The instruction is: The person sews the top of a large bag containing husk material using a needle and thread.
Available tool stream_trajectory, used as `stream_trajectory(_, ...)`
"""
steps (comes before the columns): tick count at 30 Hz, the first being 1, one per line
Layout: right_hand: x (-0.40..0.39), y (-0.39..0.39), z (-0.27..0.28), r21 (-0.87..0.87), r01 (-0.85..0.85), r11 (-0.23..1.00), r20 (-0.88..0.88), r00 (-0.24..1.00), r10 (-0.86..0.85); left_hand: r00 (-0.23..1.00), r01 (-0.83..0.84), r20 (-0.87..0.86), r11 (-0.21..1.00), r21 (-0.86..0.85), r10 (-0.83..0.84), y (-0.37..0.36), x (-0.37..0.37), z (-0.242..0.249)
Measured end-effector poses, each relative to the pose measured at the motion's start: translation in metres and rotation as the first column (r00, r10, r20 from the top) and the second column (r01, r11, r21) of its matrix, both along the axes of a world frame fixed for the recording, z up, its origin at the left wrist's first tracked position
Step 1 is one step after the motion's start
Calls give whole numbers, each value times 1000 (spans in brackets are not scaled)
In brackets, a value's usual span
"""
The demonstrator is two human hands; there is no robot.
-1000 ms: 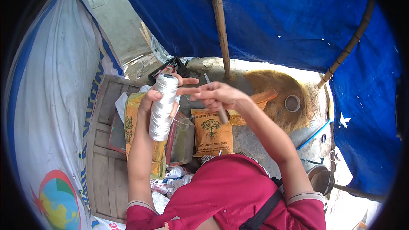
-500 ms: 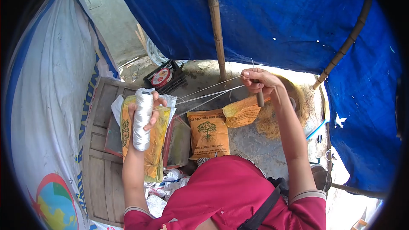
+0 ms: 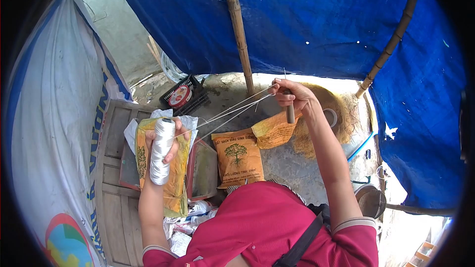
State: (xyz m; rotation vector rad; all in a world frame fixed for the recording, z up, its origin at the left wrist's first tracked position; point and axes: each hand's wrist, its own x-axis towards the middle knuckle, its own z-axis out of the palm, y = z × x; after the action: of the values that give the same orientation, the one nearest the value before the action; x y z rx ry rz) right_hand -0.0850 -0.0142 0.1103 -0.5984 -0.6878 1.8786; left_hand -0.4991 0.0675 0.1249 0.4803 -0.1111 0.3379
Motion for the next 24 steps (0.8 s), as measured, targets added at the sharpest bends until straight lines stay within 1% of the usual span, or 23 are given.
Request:
stream_trajectory(2,0,0,-6,-123,72,990,-221,970,-98,1000,9,13,1000,21,-9,-2,-5,-8)
stream_trajectory(3,3,0,-11,-122,71,990,-222,970,-97,1000,9,13,1000,22,-9,-4,-7,-7)
stream_trajectory(5,10,-1,-20,-116,124,986,-73,988,-133,999,-21,-25,998,65,23,-7,-11,-4)
stream_trajectory(6,9,-2,-19,-100,115,988,-75,990,-122,999,-19,-26,998,64,21,-8,-12,-3)
stream_trajectory(7,7,-3,-18,-101,115,988,-74,990,-123,995,-36,-93,997,71,43,-10,-12,-3)
stream_trajectory(8,4,-3,-17,-118,148,982,-86,984,-158,985,-55,-160,995,80,67,-12,-12,-3)
stream_trajectory(9,1,-3,-15,-135,178,975,-99,976,-192,985,-58,-160,995,80,70,-14,-12,-1)
stream_trajectory(10,3,-3,-17,-134,176,975,-100,977,-190,986,-65,-152,996,54,72,-18,-10,2)
stream_trajectory(12,9,-2,-19,-68,65,996,-199,977,-78,987,-72,-142,997,29,76,-21,-8,8)
stream_trajectory(13,11,-1,-20,-67,65,996,-197,977,-77,994,-19,-111,999,31,22,-21,-7,11)
stream_trajectory(14,11,0,-19,-78,23,997,-245,969,-41,996,34,-80,999,33,-31,-21,-7,13)
stream_trajectory(15,9,0,-18,-87,-19,996,-293,956,-8,996,33,-79,999,33,-31,-21,-7,14)
stream_trajectory(16,5,0,-17,-95,15,995,-297,954,-43,992,0,-129,998,55,7,-22,-9,15)
stream_trajectory(17,2,0,-16,-93,14,996,-298,954,-41,983,-33,-177,996,79,47,-23,-10,15)
stream_trajectory(18,-2,-1,-12,-72,30,997,-301,952,-50,983,-35,-178,996,81,49,-24,-10,17)
stream_trajectory(19,-6,-2,-9,-53,46,998,-305,951,-60,976,-72,-200,993,93,90,-24,-9,19)
stream_trajectory(20,-12,-6,-5,-98,87,991,-205,973,-105,967,-108,-221,989,104,129,-25,-9,19)
stream_trajectory(21,-21,-9,3,-138,131,982,-100,984,-146,967,-108,-221,989,103,129,-25,-7,19)
stream_trajectory(22,-33,-10,7,-141,110,984,99,990,-97,964,-132,-214,984,118,155,-25,-4,18)
stream_trajectory(23,-48,-10,11,-123,-6,992,195,980,30,962,-155,-207,979,133,180,-25,-2,18)
stream_trajectory(24,-55,-10,12,-124,-68,990,177,980,89,962,-153,-209,979,132,179,-25,2,18)
